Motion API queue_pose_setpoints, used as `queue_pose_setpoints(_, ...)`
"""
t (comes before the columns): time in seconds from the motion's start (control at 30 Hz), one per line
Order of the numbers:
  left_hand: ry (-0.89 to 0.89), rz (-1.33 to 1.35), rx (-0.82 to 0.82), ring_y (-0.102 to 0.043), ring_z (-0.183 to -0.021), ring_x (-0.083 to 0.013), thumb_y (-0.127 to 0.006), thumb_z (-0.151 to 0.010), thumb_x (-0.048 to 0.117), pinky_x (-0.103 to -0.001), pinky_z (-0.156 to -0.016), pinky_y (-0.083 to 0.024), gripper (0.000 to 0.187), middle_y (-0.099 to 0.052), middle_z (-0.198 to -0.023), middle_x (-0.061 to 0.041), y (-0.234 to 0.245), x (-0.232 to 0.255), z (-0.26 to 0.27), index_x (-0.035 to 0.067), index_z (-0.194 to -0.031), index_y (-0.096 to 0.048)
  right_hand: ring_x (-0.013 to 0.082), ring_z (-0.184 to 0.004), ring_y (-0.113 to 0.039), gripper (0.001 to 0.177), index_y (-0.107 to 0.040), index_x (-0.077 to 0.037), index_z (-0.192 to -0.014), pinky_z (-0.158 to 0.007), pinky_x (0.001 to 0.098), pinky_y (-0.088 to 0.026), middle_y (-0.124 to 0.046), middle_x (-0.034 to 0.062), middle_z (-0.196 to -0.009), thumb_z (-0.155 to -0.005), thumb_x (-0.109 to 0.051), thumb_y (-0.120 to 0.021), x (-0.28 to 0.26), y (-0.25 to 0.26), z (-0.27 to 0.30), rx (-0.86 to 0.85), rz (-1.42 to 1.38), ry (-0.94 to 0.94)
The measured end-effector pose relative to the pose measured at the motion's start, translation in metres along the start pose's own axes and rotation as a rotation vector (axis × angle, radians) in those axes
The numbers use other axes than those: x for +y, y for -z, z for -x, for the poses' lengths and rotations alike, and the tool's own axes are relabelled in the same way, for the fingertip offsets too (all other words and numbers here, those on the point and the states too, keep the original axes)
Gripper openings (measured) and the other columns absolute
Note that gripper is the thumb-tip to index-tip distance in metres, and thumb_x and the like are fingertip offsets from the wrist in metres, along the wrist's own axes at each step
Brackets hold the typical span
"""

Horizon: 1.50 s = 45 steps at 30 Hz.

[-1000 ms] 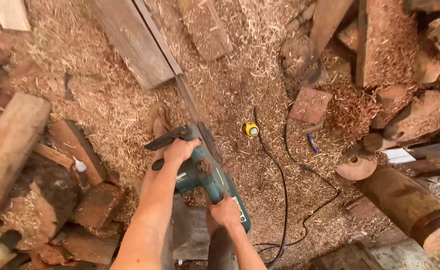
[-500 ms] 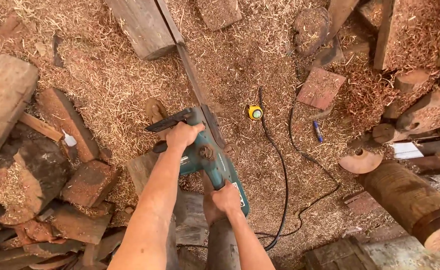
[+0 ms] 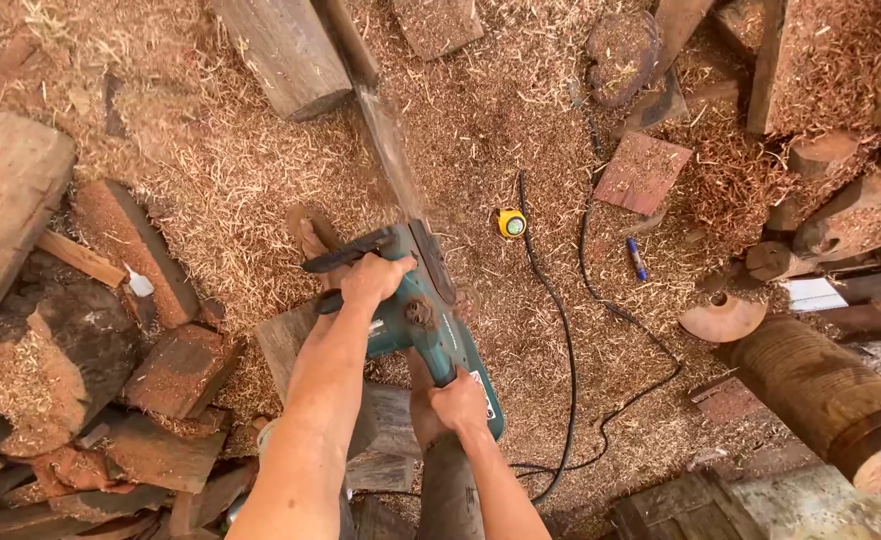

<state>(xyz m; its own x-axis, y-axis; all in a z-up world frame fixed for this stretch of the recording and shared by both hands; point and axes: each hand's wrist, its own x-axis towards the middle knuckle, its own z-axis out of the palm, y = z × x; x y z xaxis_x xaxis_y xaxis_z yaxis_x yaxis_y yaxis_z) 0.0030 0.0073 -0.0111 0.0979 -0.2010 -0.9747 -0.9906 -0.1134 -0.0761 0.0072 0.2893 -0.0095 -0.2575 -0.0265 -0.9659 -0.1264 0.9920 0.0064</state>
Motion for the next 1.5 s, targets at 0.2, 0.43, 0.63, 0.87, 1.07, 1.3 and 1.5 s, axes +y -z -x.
queue_pose_setpoints(0.2,-0.051,-0.033,-0.035,-0.054,-0.137,-0.0355,-0.05,-0.075,0.081,-0.048,-0.112,-0.043,0.105,-0.061,-0.141,-0.024,-0.028,-0.013,0.015,-0.002,-0.138,-0.061,0.0446,-0.113,-0.07,0.047,-0.071,-0.011,-0.112,-0.098,0.0561,-0.055,-0.076,0.0227,-0.107,-0.076,-0.04,-0.066,0.033,-0.005,0.012,0.003,-0.018,-0.061)
queue_pose_setpoints(0.43,-0.116,-0.102,0.094,-0.071,-0.091,-0.0424,-0.058,-0.082,0.076,-0.051,-0.076,-0.053,0.076,-0.075,-0.097,-0.018,-0.067,-0.045,0.026,0.002,-0.094,-0.073,0.0477,-0.099,-0.065,0.058,-0.061,-0.02,-0.123,-0.084,0.0533,-0.051,-0.075,0.0173,-0.105,-0.069,-0.038,-0.07,0.076,-0.032,0.011,0.05,-0.135,0.052)
queue_pose_setpoints(0.63,-0.209,-0.077,0.079,-0.071,-0.077,-0.0321,-0.053,-0.075,0.072,-0.043,-0.068,-0.055,0.057,-0.075,-0.084,-0.009,-0.072,-0.006,0.027,0.018,-0.081,-0.071,0.0457,-0.108,-0.068,0.066,-0.058,-0.02,-0.136,-0.093,0.0524,-0.052,-0.074,0.0185,-0.118,-0.074,-0.037,-0.071,0.08,-0.033,-0.013,0.178,-0.218,-0.025)
queue_pose_setpoints(0.87,-0.517,-0.097,0.132,-0.066,-0.075,-0.0189,-0.064,-0.09,0.06,-0.038,-0.067,-0.061,0.035,-0.065,-0.083,0.002,-0.097,0.059,-0.029,0.025,-0.088,-0.061,0.0422,-0.117,-0.065,0.061,-0.053,-0.02,-0.14,-0.093,0.058,-0.05,-0.065,0.0115,-0.137,-0.083,-0.029,-0.071,0.136,-0.062,-0.057,0.413,-0.223,0.001)
queue_pose_setpoints(1.07,-0.5,-0.25,0.092,-0.065,-0.108,-0.0283,-0.067,-0.085,0.057,-0.047,-0.101,-0.055,0.045,-0.066,-0.109,-0.005,-0.123,0.113,-0.104,0.026,-0.116,-0.059,0.0287,-0.115,-0.068,0.06,-0.053,-0.025,-0.141,-0.096,0.0491,-0.051,-0.071,0.0064,-0.125,-0.085,-0.033,-0.072,0.172,-0.096,-0.033,0.208,-0.291,-0.128)
queue_pose_setpoints(1.3,-0.58,-0.15,0.054,-0.065,-0.109,-0.0322,-0.081,-0.079,0.036,-0.047,-0.109,-0.047,0.045,-0.066,-0.106,-0.008,-0.088,0.099,-0.1,0.022,-0.118,-0.062,0.033,-0.116,-0.067,0.055,-0.055,-0.027,-0.141,-0.095,0.0502,-0.052,-0.071,0.0092,-0.128,-0.089,-0.039,-0.065,0.114,-0.075,-0.013,-0.016,-0.25,-0.217)
queue_pose_setpoints(1.5,-0.617,-0.018,-0.017,-0.068,-0.116,-0.0311,-0.064,-0.084,0.059,-0.046,-0.103,-0.053,0.058,-0.077,-0.111,-0.007,-0.016,0.029,-0.106,0.017,-0.123,-0.066,0.0348,-0.119,-0.069,0.057,-0.062,-0.02,-0.138,-0.103,0.0519,-0.055,-0.072,0.0142,-0.127,-0.084,-0.034,-0.07,-0.029,-0.003,-0.058,0.17,-0.164,-0.029)
